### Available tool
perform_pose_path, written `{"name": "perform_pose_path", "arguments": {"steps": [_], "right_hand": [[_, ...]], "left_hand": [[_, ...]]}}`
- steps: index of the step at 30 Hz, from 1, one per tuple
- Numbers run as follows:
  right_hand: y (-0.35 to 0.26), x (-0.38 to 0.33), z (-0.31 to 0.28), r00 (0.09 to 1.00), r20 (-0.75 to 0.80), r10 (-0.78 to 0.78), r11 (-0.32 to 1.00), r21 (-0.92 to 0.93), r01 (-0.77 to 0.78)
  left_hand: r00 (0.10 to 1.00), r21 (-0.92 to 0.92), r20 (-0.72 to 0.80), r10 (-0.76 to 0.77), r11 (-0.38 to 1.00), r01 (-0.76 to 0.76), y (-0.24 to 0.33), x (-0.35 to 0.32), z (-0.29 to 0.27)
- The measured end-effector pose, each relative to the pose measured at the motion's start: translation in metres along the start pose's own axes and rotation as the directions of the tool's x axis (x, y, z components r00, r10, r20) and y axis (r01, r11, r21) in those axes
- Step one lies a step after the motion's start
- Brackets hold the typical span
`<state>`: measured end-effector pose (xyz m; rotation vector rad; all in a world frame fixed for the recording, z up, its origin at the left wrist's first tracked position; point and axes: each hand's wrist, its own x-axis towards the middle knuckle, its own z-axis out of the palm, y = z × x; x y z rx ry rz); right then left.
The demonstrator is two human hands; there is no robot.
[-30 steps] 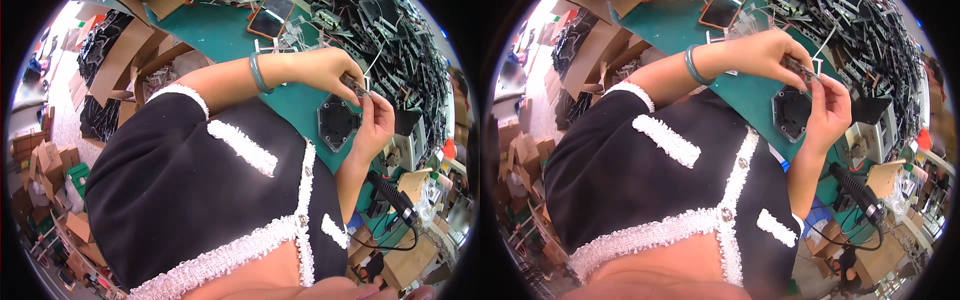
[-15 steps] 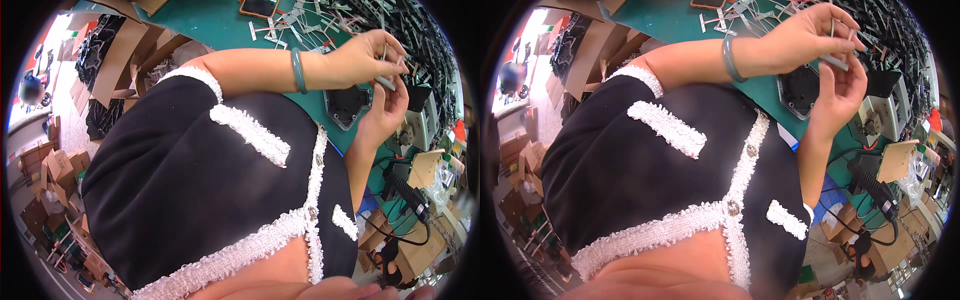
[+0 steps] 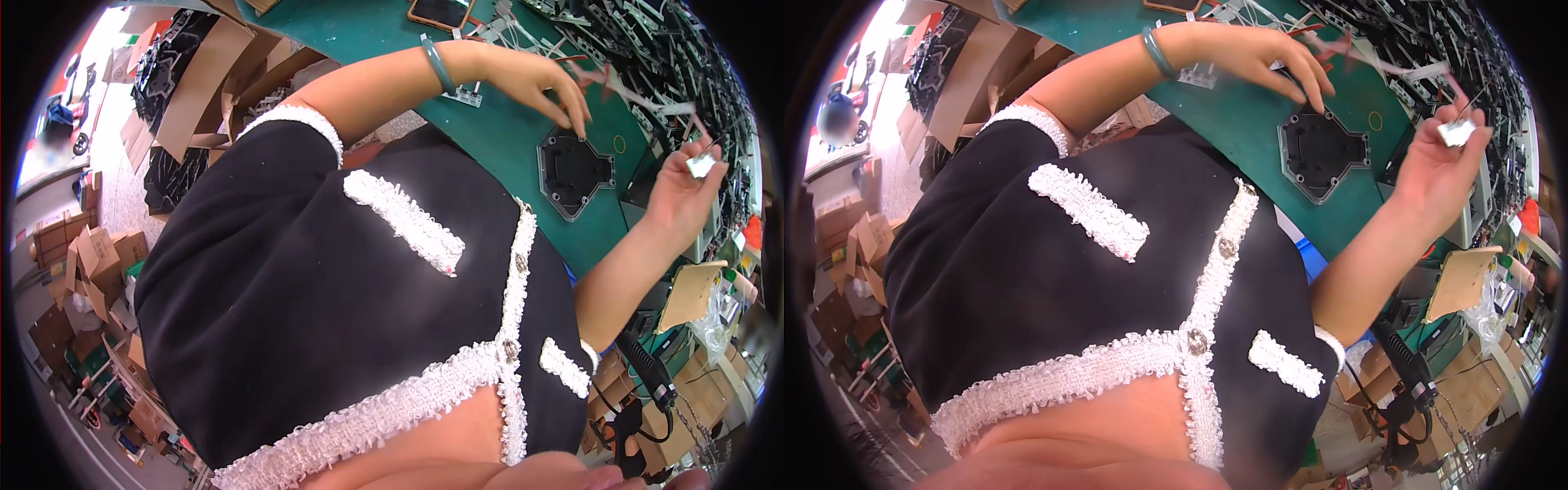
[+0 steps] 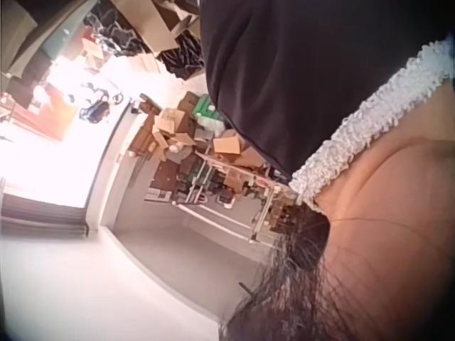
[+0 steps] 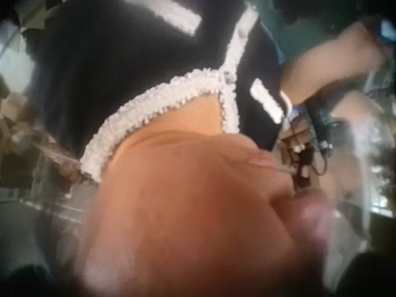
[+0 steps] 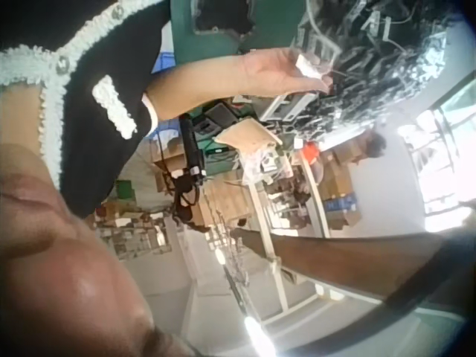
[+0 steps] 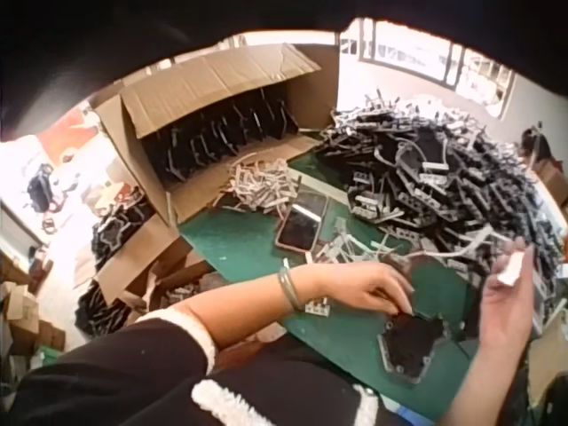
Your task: The worker takes plastic frames from a storage pile, inspects them, and uses a handheld heat tool to process specific areas before sorting them into a box.
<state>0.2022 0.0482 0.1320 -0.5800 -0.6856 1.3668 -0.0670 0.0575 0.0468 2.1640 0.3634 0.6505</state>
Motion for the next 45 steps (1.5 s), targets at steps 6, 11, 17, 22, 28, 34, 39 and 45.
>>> {"name": "perform_pose_path", "arguments": {"steps": [6,11,17,22,28,34,39,45], "right_hand": [[-0.050,0.024,0.038,0.917,0.305,-0.257,0.964,0.151,0.220],[0.006,0.002,0.052,0.973,0.230,0.028,0.605,-0.778,0.167],[0.017,0.000,0.050,0.927,0.369,0.065,0.573,-0.774,0.267],[-0.028,0.031,0.025,0.949,0.215,-0.232,0.898,-0.327,0.294],[0.017,-0.013,0.043,0.920,0.388,0.055,0.469,-0.824,0.319],[-0.038,0.001,0.019,0.869,0.283,-0.407,0.627,-0.605,0.491],[-0.005,0.001,-0.009,0.908,0.302,-0.292,0.296,-0.874,0.386],[0.038,-0.053,-0.019,0.980,0.197,0.042,-0.090,-0.976,0.200]], "left_hand": [[0.968,0.831,-0.242,-0.065,0.500,0.242,-0.027,-0.047,0.014],[0.896,0.829,-0.389,-0.216,0.342,0.442,-0.014,-0.062,0.001],[0.905,0.837,-0.403,-0.138,0.345,0.426,-0.020,-0.065,-0.001],[0.854,0.749,-0.451,-0.260,0.410,0.520,-0.016,-0.068,0.001],[0.871,0.720,-0.431,-0.236,0.492,0.489,-0.021,-0.069,-0.011],[0.893,0.707,-0.422,-0.157,0.559,0.433,-0.005,-0.064,-0.017],[0.947,0.578,-0.265,-0.180,0.756,0.306,0.045,-0.023,0.003],[0.995,0.486,-0.057,0.083,0.873,-0.044,0.002,0.005,0.055]]}}
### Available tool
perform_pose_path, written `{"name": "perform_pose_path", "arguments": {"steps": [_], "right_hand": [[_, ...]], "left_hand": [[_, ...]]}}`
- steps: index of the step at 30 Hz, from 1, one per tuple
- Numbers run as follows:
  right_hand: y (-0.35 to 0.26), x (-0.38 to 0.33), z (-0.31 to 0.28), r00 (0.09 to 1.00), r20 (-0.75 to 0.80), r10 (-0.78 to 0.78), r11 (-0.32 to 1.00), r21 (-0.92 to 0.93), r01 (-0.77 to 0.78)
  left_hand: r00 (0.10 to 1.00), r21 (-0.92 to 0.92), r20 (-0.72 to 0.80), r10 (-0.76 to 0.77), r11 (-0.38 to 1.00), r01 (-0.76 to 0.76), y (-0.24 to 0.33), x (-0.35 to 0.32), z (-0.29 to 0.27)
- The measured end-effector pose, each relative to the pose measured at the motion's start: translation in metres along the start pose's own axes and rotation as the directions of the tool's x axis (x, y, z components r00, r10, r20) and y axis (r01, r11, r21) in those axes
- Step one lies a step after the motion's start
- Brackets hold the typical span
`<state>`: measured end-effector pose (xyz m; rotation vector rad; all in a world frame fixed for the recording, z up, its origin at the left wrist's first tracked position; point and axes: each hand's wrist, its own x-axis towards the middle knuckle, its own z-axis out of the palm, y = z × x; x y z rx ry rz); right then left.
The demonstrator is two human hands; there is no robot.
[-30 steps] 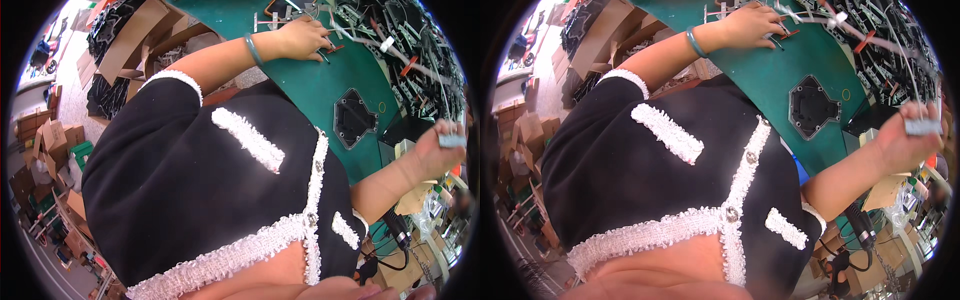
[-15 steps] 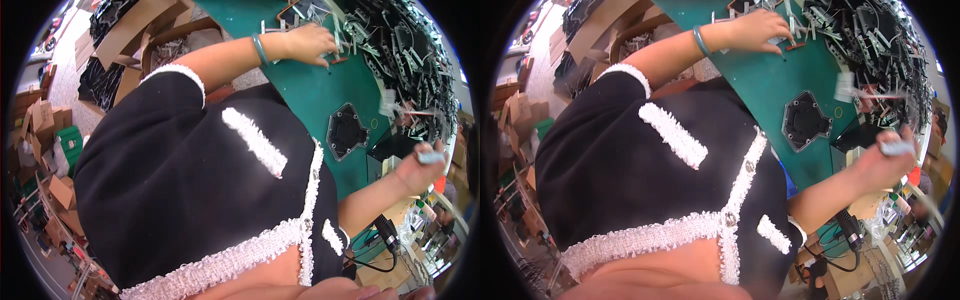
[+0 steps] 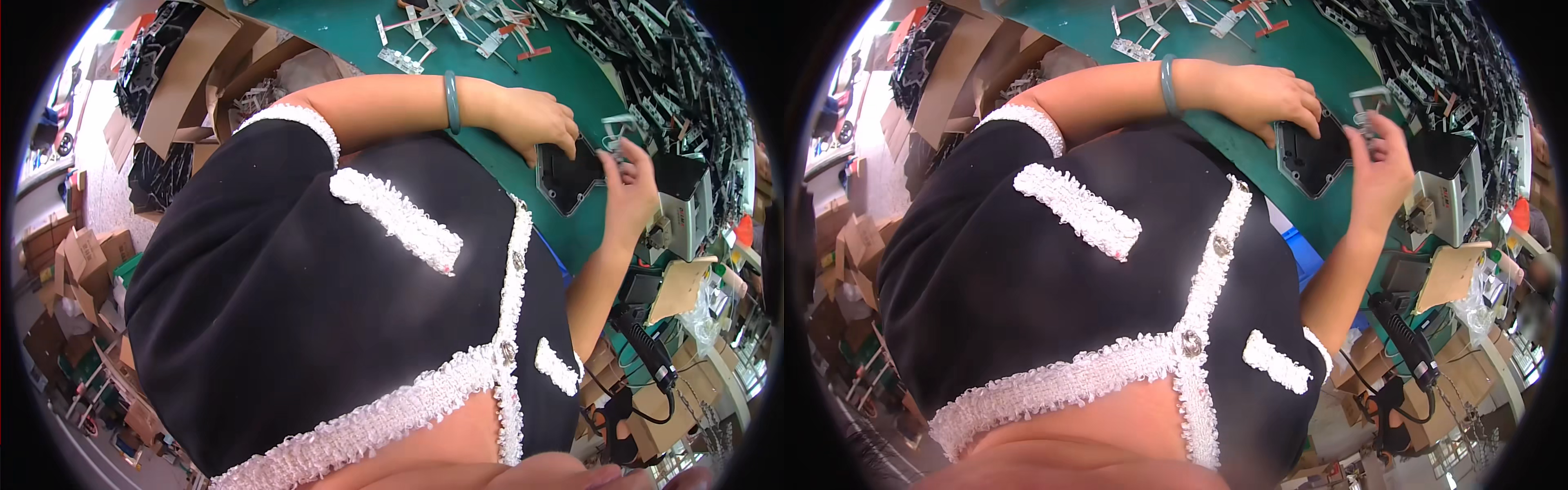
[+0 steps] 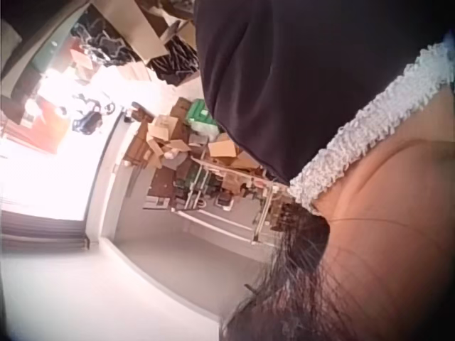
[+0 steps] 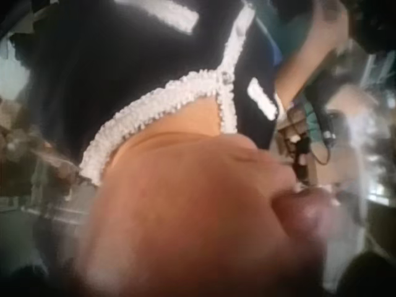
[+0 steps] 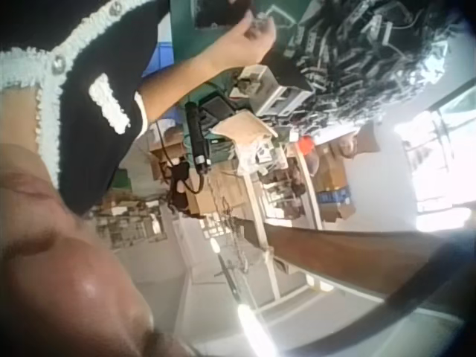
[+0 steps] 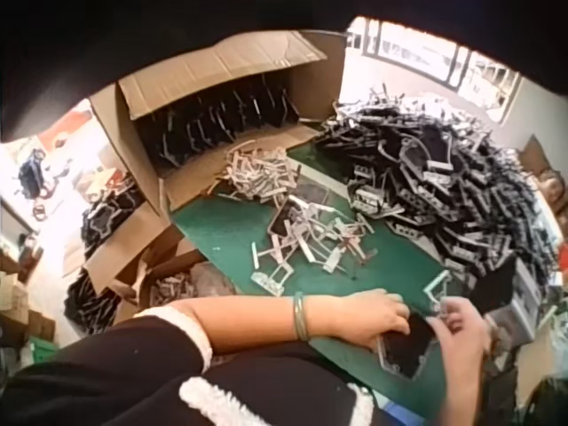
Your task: The worker takes plastic frames from a storage pile, inspects them, and uses a handheld heat tool to process specific areas before sorting them into a box.
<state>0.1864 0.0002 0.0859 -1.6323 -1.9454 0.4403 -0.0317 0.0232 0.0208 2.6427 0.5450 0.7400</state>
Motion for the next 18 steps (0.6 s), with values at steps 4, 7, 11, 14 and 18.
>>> {"name": "perform_pose_path", "arguments": {"steps": [4,7,11,14,18], "right_hand": [[0.002,-0.031,0.008,0.980,0.087,-0.181,0.977,0.129,0.169],[-0.002,-0.047,0.013,0.977,0.125,-0.171,0.967,0.211,0.142],[-0.006,-0.053,0.019,0.975,0.086,-0.204,0.979,0.040,0.202],[-0.003,-0.050,0.025,0.942,0.085,-0.323,0.939,-0.091,0.331],[-0.002,-0.048,0.031,0.892,0.086,-0.444,0.872,-0.190,0.452]], "left_hand": [[0.992,0.039,0.048,-0.120,0.992,0.118,0.005,-0.002,0.007],[0.979,0.043,0.015,-0.202,0.979,0.201,0.018,-0.006,0.008],[0.967,0.006,-0.073,-0.243,0.970,0.244,0.026,-0.011,0.017],[0.944,-0.058,-0.113,-0.309,0.951,0.304,0.031,-0.013,0.020],[0.934,-0.107,-0.118,-0.337,0.940,0.325,0.027,-0.013,0.018]]}}
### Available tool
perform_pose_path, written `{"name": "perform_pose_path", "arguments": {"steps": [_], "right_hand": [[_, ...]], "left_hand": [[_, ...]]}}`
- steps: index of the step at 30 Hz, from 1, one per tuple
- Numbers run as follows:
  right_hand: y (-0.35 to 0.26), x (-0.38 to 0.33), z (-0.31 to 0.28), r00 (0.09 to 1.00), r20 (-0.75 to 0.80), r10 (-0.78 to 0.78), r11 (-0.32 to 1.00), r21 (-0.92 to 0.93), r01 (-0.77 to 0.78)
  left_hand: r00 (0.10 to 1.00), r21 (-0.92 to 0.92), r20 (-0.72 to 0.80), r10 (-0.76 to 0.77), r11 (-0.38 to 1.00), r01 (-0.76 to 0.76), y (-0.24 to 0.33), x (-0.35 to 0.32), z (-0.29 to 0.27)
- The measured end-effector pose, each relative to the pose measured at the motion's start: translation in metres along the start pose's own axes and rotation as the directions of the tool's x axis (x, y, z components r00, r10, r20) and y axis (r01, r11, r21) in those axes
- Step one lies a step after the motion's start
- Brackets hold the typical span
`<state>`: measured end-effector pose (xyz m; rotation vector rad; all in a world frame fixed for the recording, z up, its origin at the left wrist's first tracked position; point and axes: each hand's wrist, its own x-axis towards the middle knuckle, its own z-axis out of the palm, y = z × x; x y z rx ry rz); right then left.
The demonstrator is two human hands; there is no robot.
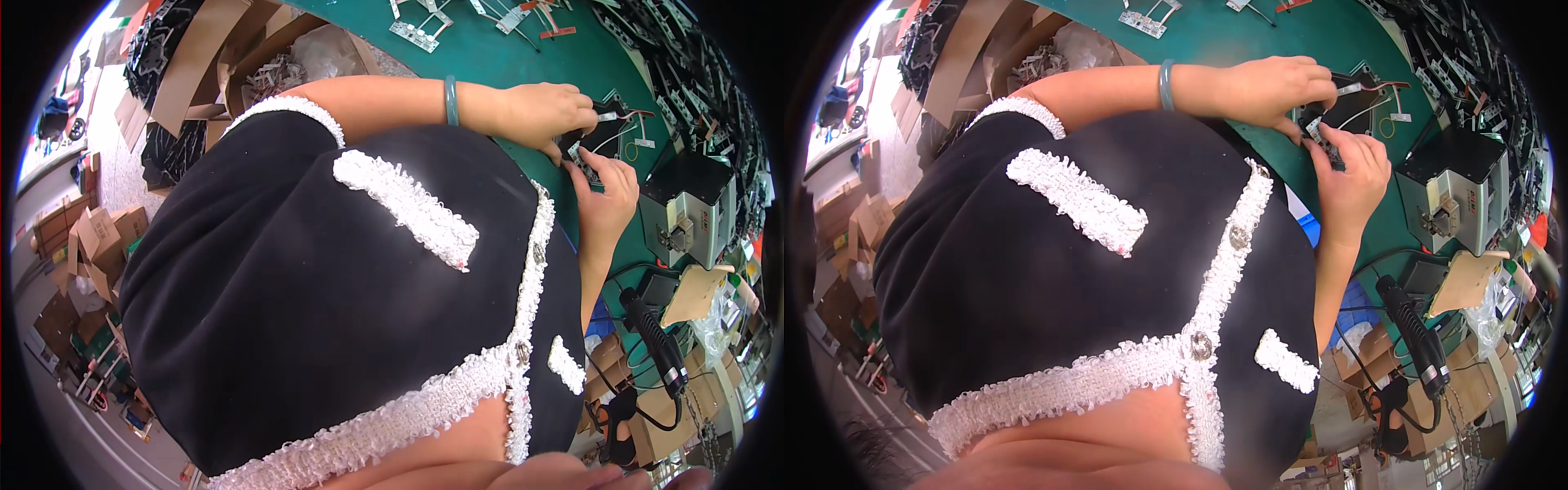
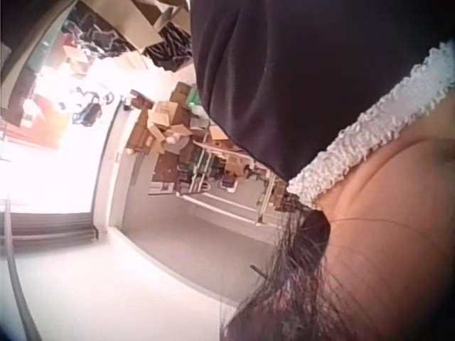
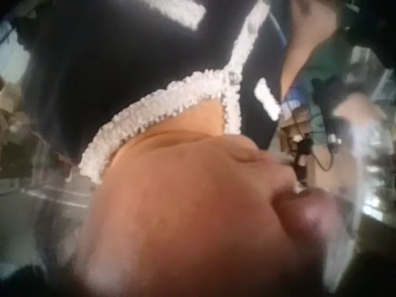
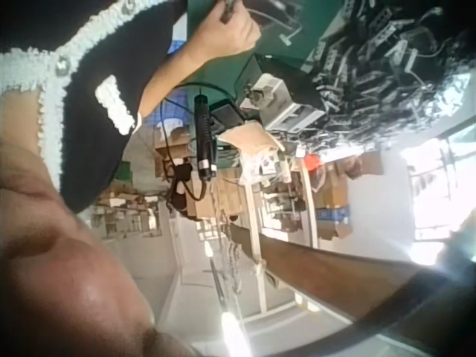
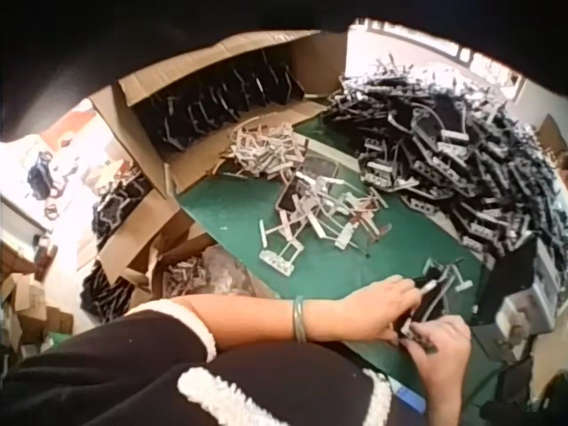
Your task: The worker takes plastic frames from a storage pile, inspects them, and uses a handheld heat tool to process specific areas before sorting them into a box.
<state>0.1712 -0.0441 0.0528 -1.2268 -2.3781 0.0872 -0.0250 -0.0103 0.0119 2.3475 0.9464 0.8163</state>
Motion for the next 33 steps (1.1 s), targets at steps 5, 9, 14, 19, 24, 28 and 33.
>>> {"name": "perform_pose_path", "arguments": {"steps": [5,9,14,19,24,28,33], "right_hand": [[0.005,-0.003,0.009,1.000,0.018,0.019,0.996,0.090,-0.021],[0.001,-0.003,0.012,1.000,0.007,0.012,0.995,0.102,-0.013],[0.001,0.000,0.012,0.999,0.026,0.032,0.991,0.128,-0.035],[-0.001,0.004,0.009,0.996,0.060,0.068,0.993,0.096,-0.074],[-0.001,0.008,0.007,0.985,0.141,0.098,0.991,0.077,-0.110],[0.006,0.004,0.008,0.991,0.122,0.058,0.994,0.084,-0.069],[0.013,-0.008,0.010,0.999,0.051,-0.007,0.975,0.224,-0.005]], "left_hand": [[0.997,-0.101,0.064,-0.042,0.994,0.048,-0.003,0.000,-0.009],[1.000,-0.109,0.002,0.009,0.994,-0.009,-0.007,-0.001,-0.005],[1.000,-0.105,0.009,0.017,0.994,-0.016,-0.008,0.000,-0.006],[1.000,-0.104,0.008,0.025,0.994,-0.024,-0.008,0.000,-0.006],[1.000,-0.124,0.029,0.008,0.992,-0.005,-0.011,0.002,-0.007],[0.999,-0.133,0.029,-0.021,0.991,0.025,-0.011,0.002,-0.006],[0.996,-0.131,0.075,-0.043,0.990,0.053,-0.009,0.003,-0.012]]}}
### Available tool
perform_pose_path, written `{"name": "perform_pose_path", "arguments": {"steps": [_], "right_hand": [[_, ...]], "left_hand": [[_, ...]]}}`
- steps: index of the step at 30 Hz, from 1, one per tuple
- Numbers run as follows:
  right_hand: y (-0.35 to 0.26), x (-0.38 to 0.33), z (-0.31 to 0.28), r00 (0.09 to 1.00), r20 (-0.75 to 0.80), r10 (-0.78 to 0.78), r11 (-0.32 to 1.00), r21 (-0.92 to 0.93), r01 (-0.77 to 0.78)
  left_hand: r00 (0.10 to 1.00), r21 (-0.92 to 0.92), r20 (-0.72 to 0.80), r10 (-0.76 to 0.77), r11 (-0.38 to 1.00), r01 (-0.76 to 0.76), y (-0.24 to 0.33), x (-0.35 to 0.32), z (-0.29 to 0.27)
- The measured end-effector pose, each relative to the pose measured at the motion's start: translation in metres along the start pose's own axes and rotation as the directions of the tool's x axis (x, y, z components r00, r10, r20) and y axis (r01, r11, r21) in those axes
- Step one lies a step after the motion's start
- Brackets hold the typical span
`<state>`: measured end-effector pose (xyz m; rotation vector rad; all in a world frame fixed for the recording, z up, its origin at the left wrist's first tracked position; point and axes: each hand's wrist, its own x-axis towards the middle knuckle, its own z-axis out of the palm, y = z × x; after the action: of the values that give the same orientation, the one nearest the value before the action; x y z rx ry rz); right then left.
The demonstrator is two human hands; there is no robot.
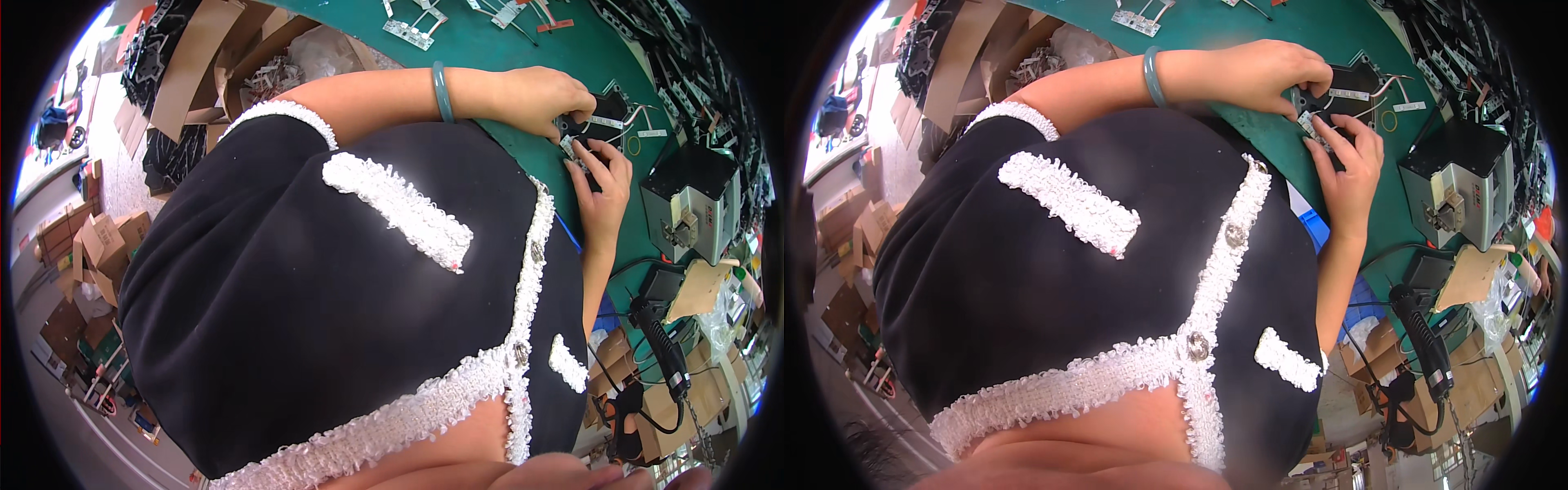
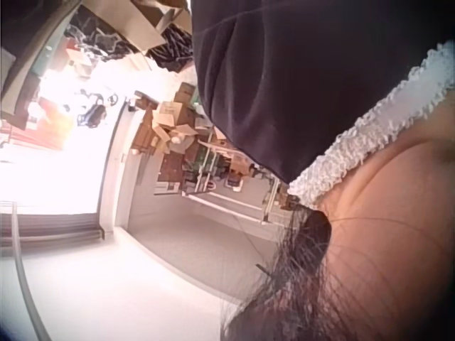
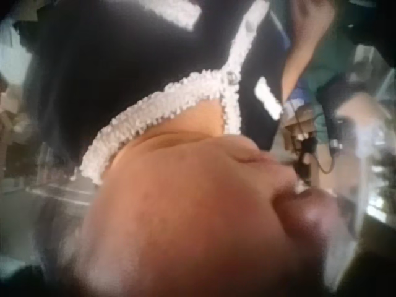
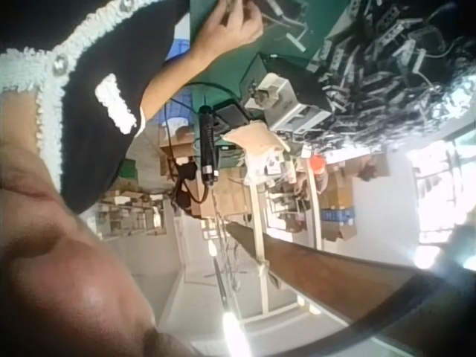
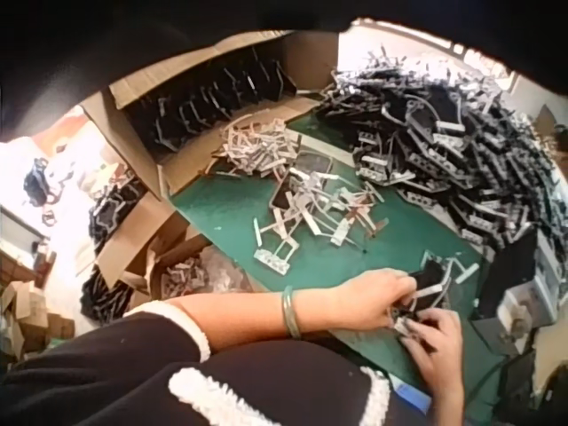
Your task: The worker takes plastic frames from a storage pile, inspects them, and uses a handheld heat tool to process specific areas before sorting them into a box.
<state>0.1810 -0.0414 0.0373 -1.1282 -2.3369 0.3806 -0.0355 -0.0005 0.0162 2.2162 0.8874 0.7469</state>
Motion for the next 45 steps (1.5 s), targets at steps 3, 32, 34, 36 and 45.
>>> {"name": "perform_pose_path", "arguments": {"steps": [3,32,34,36,45], "right_hand": [[0.002,-0.005,0.003,0.999,-0.023,0.040,0.999,0.025,-0.040],[0.045,-0.108,-0.148,0.680,-0.660,0.320,0.862,0.501,0.081],[0.064,-0.083,-0.161,0.573,-0.749,0.332,0.706,0.600,0.375],[0.083,-0.062,-0.179,0.544,-0.771,0.332,0.677,0.596,0.432],[0.106,-0.012,-0.189,0.545,-0.766,0.342,0.875,0.471,0.113]], "left_hand": [[0.999,0.016,0.002,0.037,0.999,-0.037,0.001,0.001,-0.001],[0.973,0.253,0.009,0.230,0.941,-0.225,0.020,0.016,0.038],[0.973,0.249,-0.007,0.230,0.943,-0.221,0.020,0.017,0.038],[0.977,0.262,-0.012,0.211,0.944,-0.200,0.020,0.016,0.036],[0.983,0.180,-0.001,0.184,0.967,-0.180,0.018,0.019,0.036]]}}
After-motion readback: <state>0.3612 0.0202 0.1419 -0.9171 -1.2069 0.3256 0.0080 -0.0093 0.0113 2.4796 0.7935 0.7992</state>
